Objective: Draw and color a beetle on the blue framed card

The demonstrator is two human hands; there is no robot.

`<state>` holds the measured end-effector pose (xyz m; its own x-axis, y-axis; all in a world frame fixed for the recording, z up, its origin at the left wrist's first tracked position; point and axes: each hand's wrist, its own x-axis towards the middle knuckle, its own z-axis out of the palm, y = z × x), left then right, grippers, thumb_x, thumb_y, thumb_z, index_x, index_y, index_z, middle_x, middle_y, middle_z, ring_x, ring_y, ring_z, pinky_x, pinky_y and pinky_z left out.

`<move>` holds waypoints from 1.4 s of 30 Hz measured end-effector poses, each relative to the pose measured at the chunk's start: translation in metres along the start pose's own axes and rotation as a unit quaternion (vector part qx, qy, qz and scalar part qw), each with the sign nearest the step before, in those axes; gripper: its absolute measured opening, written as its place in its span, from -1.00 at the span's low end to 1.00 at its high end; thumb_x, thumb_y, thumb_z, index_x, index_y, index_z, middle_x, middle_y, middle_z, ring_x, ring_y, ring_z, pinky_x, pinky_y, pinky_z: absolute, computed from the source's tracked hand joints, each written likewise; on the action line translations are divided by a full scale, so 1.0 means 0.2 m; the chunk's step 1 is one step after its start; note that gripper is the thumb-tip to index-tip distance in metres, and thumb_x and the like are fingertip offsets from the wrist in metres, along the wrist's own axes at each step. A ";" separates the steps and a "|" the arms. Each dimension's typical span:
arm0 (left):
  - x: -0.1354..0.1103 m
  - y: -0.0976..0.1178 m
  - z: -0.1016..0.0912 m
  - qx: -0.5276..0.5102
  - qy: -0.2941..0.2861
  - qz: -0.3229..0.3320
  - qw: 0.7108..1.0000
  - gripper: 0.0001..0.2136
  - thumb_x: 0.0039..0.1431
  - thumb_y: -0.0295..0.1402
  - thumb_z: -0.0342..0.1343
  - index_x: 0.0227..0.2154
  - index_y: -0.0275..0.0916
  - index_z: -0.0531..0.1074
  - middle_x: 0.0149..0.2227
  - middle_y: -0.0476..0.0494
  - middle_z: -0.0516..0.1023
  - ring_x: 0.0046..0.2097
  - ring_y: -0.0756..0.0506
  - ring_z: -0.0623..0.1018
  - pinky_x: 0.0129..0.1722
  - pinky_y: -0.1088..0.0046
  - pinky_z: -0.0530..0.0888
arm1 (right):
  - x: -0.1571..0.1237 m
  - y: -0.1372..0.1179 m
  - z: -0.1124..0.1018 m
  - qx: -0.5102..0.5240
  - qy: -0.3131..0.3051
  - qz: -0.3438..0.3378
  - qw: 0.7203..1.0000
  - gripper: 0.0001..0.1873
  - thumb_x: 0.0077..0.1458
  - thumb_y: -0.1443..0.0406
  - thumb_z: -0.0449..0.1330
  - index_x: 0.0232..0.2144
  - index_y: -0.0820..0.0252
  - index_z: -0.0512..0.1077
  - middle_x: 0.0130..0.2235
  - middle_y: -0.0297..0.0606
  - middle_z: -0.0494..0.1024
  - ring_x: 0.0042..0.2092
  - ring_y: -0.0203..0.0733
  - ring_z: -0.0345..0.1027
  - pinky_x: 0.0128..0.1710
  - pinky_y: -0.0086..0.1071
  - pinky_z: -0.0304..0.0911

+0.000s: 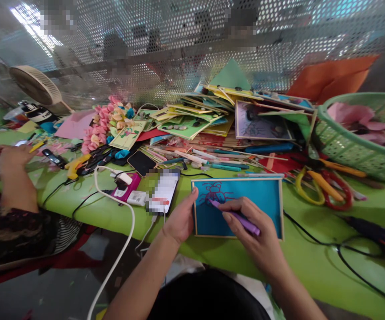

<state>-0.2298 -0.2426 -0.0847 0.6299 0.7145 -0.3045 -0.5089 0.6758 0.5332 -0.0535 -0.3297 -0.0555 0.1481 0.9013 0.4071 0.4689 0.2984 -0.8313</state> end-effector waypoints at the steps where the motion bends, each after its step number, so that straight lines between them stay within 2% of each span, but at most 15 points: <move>1: 0.00 0.00 0.00 0.000 0.000 0.000 1.000 -0.40 0.12 0.06 0.56 0.05 -0.32 0.70 0.02 -0.38 0.78 0.22 -0.48 0.69 0.30 -0.06 0.56 | 0.00 0.00 0.00 -0.001 0.001 0.003 1.000 -0.79 0.42 0.07 0.32 -0.16 -0.01 0.69 -0.27 -0.23 0.71 -0.26 -0.07 0.59 -0.22 -0.23 0.51; 8: 0.00 0.00 -0.02 0.000 0.010 0.006 1.000 -0.39 0.12 0.03 0.57 0.07 -0.33 0.68 0.01 -0.38 0.78 0.23 -0.48 0.68 0.31 -0.04 0.55 | -0.01 -0.01 0.00 -0.012 0.034 0.010 0.999 -0.80 0.41 0.08 0.32 -0.19 0.01 0.68 -0.30 -0.24 0.68 -0.31 -0.09 0.55 -0.28 -0.26 0.48; 14: 0.00 0.00 -0.01 0.001 0.012 0.006 1.000 -0.39 0.10 0.06 0.57 0.05 -0.31 0.70 0.01 -0.36 0.79 0.22 -0.47 0.69 0.32 -0.05 0.54 | -0.01 0.00 0.00 -0.011 0.017 -0.018 1.000 -0.86 0.42 0.14 0.33 -0.14 -0.02 0.68 -0.26 -0.28 0.71 -0.27 -0.11 0.58 -0.25 -0.29 0.45; 21: -0.01 0.00 0.00 0.001 0.004 0.006 1.000 -0.35 0.06 0.07 0.59 0.05 -0.33 0.70 0.03 -0.39 0.78 0.22 -0.48 0.69 0.31 -0.05 0.55 | -0.02 0.01 0.00 -0.010 0.028 -0.005 1.000 -0.88 0.43 0.17 0.32 -0.13 -0.02 0.68 -0.26 -0.27 0.68 -0.28 -0.11 0.54 -0.26 -0.27 0.43; 27: 0.00 0.00 -0.02 0.001 0.001 -0.002 1.000 -0.40 0.17 0.05 0.53 0.08 -0.32 0.69 0.05 -0.38 0.78 0.22 -0.47 0.69 0.31 -0.05 0.55 | -0.01 0.01 0.00 -0.009 0.024 -0.016 1.000 -0.90 0.42 0.20 0.33 -0.13 -0.02 0.67 -0.26 -0.28 0.68 -0.27 -0.12 0.55 -0.26 -0.30 0.43; 32: 0.00 -0.01 -0.02 -0.001 0.005 0.004 1.000 -0.36 0.09 0.07 0.58 0.06 -0.35 0.69 0.04 -0.41 0.77 0.23 -0.50 0.68 0.31 -0.07 0.55 | -0.02 0.02 0.00 -0.009 0.032 -0.010 0.999 -0.91 0.42 0.22 0.32 -0.14 -0.03 0.66 -0.27 -0.31 0.65 -0.29 -0.16 0.52 -0.27 -0.33 0.42; 38: 0.00 -0.01 -0.03 -0.004 0.013 0.010 1.000 -0.40 0.12 0.04 0.57 0.06 -0.30 0.70 0.04 -0.36 0.78 0.24 -0.47 0.68 0.32 -0.04 0.54 | -0.01 0.00 -0.01 -0.013 0.035 -0.009 0.999 -0.90 0.43 0.22 0.32 -0.13 -0.04 0.67 -0.27 -0.32 0.65 -0.28 -0.16 0.52 -0.24 -0.32 0.42; 42: 0.00 -0.01 -0.03 -0.005 0.016 0.009 1.000 -0.39 0.05 0.05 0.60 0.03 -0.30 0.71 0.02 -0.35 0.79 0.21 -0.48 0.69 0.31 -0.05 0.54 | -0.01 -0.01 -0.01 -0.014 0.046 -0.006 0.999 -0.90 0.41 0.19 0.33 -0.15 -0.04 0.68 -0.30 -0.32 0.64 -0.32 -0.17 0.49 -0.28 -0.33 0.40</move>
<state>-0.2326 -0.2424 -0.0904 0.6017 0.7316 -0.3205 -0.5253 0.6647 0.5312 -0.0528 -0.3329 -0.0545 0.2198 0.8648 0.4514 0.4954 0.2996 -0.8153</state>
